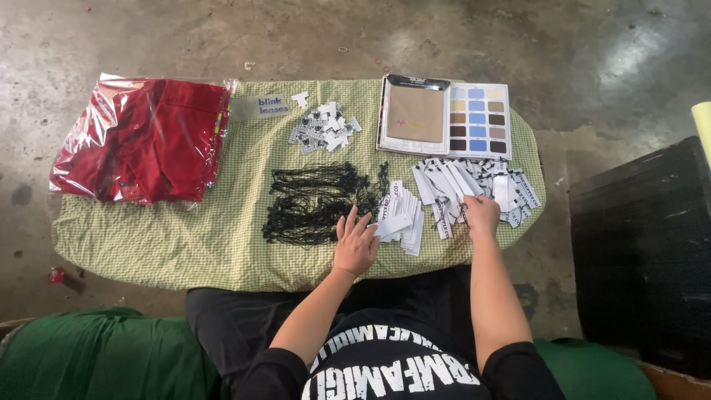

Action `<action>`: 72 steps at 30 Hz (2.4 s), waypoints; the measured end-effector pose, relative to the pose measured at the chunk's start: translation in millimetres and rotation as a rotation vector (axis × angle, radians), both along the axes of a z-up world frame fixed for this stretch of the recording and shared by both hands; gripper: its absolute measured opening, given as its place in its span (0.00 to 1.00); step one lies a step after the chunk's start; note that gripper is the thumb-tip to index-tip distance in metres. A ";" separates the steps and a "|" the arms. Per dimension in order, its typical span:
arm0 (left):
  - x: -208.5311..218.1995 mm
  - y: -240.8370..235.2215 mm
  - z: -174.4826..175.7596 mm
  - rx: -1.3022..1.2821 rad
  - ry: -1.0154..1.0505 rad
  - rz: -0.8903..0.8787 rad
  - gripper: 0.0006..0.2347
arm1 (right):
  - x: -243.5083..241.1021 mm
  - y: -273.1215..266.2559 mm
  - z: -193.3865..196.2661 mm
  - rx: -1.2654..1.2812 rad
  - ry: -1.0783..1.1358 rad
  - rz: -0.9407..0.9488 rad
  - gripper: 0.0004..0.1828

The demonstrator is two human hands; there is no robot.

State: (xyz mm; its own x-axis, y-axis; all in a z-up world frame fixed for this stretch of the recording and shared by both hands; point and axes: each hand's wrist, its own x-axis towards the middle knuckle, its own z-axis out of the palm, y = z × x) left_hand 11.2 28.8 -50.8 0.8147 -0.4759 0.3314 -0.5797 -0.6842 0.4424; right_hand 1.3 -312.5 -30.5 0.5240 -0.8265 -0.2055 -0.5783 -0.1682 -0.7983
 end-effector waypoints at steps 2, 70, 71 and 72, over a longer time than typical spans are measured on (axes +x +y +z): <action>0.0 0.1 -1.7 0.003 0.002 -0.001 0.13 | 0.3 3.8 5.8 -0.031 0.001 0.000 0.11; 1.2 -3.3 5.3 0.141 0.103 -0.046 0.22 | 115.9 128.2 15.3 -0.736 0.325 0.750 0.11; 1.4 -3.1 7.5 0.143 0.118 -0.052 0.22 | 116.9 126.9 7.8 -0.779 0.307 0.739 0.10; 1.5 -2.8 9.6 0.145 0.134 -0.057 0.22 | 117.7 125.7 0.2 -0.822 0.290 0.728 0.08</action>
